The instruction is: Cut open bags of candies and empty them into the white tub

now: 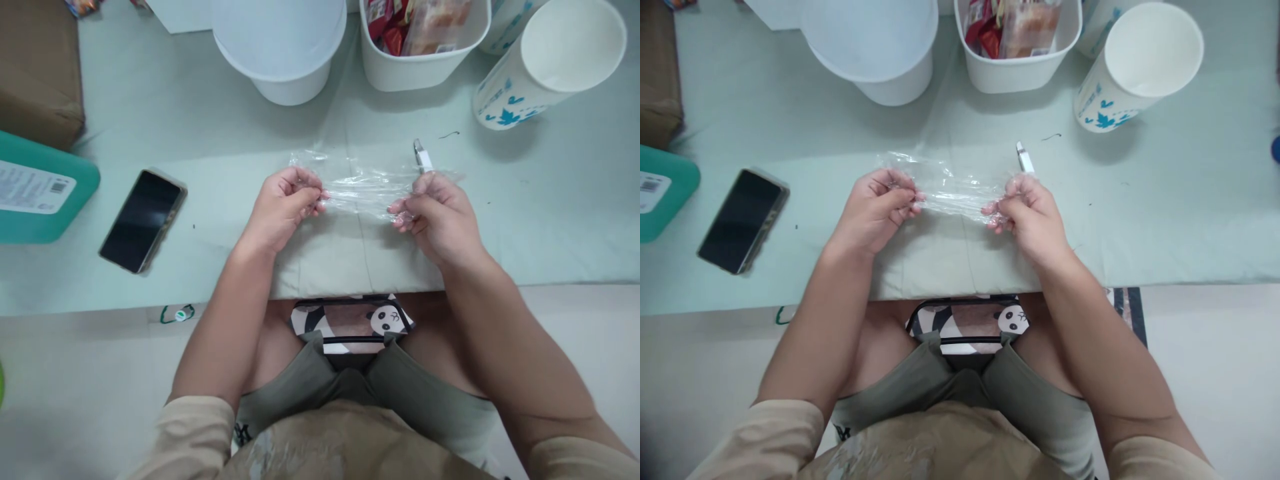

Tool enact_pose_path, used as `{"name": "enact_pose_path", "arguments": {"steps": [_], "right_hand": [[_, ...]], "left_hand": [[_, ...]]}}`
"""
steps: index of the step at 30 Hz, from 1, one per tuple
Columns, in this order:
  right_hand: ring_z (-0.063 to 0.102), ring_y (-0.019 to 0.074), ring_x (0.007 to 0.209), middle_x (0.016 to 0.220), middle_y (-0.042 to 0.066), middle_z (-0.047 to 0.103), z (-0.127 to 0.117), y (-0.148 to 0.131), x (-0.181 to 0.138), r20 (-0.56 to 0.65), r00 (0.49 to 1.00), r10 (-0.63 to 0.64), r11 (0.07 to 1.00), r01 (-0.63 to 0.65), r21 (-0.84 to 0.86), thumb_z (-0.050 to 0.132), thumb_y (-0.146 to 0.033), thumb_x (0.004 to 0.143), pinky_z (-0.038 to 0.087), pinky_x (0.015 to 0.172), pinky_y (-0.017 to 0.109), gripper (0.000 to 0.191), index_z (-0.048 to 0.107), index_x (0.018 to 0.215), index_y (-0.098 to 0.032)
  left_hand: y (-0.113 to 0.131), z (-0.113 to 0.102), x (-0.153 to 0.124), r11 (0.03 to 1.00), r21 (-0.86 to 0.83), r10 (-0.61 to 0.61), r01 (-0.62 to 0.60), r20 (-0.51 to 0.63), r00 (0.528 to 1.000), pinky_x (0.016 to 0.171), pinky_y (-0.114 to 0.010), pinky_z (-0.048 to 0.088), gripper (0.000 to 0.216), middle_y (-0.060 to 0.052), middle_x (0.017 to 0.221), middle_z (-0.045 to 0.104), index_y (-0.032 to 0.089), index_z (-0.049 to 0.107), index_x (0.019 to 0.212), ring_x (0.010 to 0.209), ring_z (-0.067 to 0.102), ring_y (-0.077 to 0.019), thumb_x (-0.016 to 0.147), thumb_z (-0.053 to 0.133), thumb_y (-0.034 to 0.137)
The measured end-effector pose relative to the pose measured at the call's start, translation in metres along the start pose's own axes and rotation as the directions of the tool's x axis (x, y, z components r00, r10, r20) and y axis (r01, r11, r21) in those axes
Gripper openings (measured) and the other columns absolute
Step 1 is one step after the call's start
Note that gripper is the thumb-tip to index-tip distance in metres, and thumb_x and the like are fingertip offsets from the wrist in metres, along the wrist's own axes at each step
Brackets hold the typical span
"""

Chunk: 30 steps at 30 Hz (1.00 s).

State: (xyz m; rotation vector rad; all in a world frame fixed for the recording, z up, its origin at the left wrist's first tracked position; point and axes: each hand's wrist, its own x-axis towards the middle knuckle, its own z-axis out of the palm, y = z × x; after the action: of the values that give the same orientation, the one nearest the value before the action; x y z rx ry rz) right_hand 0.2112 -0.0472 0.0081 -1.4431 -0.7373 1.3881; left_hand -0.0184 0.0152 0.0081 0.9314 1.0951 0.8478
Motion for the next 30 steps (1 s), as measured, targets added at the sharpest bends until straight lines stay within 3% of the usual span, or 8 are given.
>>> {"name": "enact_pose_path", "arguments": {"steps": [3, 6, 10, 13, 17, 24, 28, 30], "right_hand": [[0.061, 0.0135, 0.048, 0.065, -0.003, 0.071, -0.001, 0.0, -0.001, 0.044, 0.999, 0.013, 1.0, -0.013, 0.006, 0.076, -0.032, 0.07, 0.048, 0.046, 0.027, 0.029, 0.054, 0.088, -0.026], [0.061, 0.0147, 0.047, 0.063, -0.001, 0.069, -0.002, 0.0, -0.003, 0.107, 0.994, 0.032, 0.998, -0.026, -0.061, 0.078, -0.042, 0.077, 0.047, 0.045, 0.028, 0.03, 0.064, 0.095, -0.024], [0.048, 0.0101, 0.041, 0.051, -0.004, 0.055, -0.003, 0.003, -0.003, 0.058, 0.997, -0.041, 0.989, 0.049, -0.14, 0.079, -0.045, 0.083, 0.037, 0.042, 0.026, 0.027, 0.067, 0.086, -0.021], [0.041, 0.0083, 0.041, 0.05, -0.007, 0.046, -0.002, 0.004, -0.001, 0.001, 0.987, -0.161, 0.978, 0.16, -0.135, 0.078, -0.049, 0.085, 0.033, 0.041, 0.025, 0.029, 0.068, 0.088, -0.022], [0.039, 0.0084, 0.044, 0.055, -0.008, 0.038, -0.002, 0.004, 0.0, 0.008, 0.97, -0.243, 0.967, 0.243, -0.07, 0.077, -0.056, 0.085, 0.032, 0.042, 0.024, 0.034, 0.066, 0.096, -0.026], [0.039, 0.0106, 0.045, 0.053, -0.007, 0.038, -0.012, 0.002, 0.0, 0.145, 0.972, -0.187, 0.981, 0.177, 0.079, 0.073, -0.042, 0.086, 0.035, 0.046, 0.026, 0.018, 0.059, 0.088, -0.03], [0.05, 0.0142, 0.048, 0.055, -0.001, 0.05, -0.014, 0.0, 0.001, 0.139, 0.963, -0.23, 0.972, 0.221, 0.079, 0.063, -0.051, 0.084, 0.041, 0.048, 0.03, 0.027, 0.059, 0.074, -0.026], [0.054, 0.0161, 0.051, 0.057, 0.001, 0.054, -0.014, 0.0, 0.0, 0.166, 0.959, -0.23, 0.969, 0.242, -0.053, 0.049, -0.064, 0.089, 0.044, 0.05, 0.032, 0.043, 0.059, 0.072, -0.025]], "left_hand": [[-0.001, -0.001, 0.001, 1.0, 0.006, -0.029, 0.029, 0.069, 0.997, 0.057, -0.02, 0.055, 0.013, 0.003, 0.07, 0.073, 0.021, 0.065, 0.084, 0.059, 0.068, -0.01, 0.078, 0.072, 0.012], [-0.004, -0.005, 0.002, 0.995, 0.094, -0.049, 0.037, 0.128, 0.991, 0.048, -0.02, 0.05, 0.016, 0.002, 0.064, 0.071, 0.019, 0.067, 0.085, 0.049, 0.064, -0.0098, 0.082, 0.079, 0.029], [-0.012, -0.009, 0.006, 0.982, 0.166, 0.074, -0.09, 0.101, 0.992, 0.033, -0.018, 0.031, 0.037, 0.005, 0.05, 0.059, 0.019, 0.07, 0.084, 0.034, 0.048, -0.0051, 0.083, 0.082, 0.054], [-0.016, -0.008, 0.008, 0.973, 0.124, 0.187, -0.193, 0.052, 0.981, 0.031, -0.019, 0.024, 0.045, 0.006, 0.05, 0.056, 0.02, 0.072, 0.084, 0.033, 0.043, -0.0032, 0.079, 0.081, 0.063], [-0.012, -0.005, 0.006, 0.979, -0.001, 0.204, -0.204, 0.07, 0.976, 0.032, -0.019, 0.029, 0.044, 0.007, 0.051, 0.054, 0.022, 0.072, 0.085, 0.038, 0.051, -0.0062, 0.071, 0.088, 0.06], [0.0, -0.008, 0.001, 0.976, -0.197, 0.127, -0.092, 0.174, 0.976, 0.041, -0.019, 0.047, 0.021, 0.005, 0.051, 0.062, 0.021, 0.072, 0.067, 0.04, 0.056, -0.0073, 0.068, 0.088, 0.034], [-0.004, -0.013, 0.006, 0.972, -0.2, 0.169, -0.128, 0.207, 0.964, 0.043, -0.024, 0.05, 0.034, -0.003, 0.055, 0.068, 0.02, 0.077, 0.063, 0.047, 0.063, -0.0129, 0.074, 0.075, 0.053], [-0.009, -0.015, 0.008, 0.973, -0.09, 0.226, -0.214, 0.156, 0.961, 0.046, -0.024, 0.049, 0.039, -0.003, 0.054, 0.067, 0.021, 0.077, 0.062, 0.048, 0.062, -0.012, 0.08, 0.072, 0.055]]}}
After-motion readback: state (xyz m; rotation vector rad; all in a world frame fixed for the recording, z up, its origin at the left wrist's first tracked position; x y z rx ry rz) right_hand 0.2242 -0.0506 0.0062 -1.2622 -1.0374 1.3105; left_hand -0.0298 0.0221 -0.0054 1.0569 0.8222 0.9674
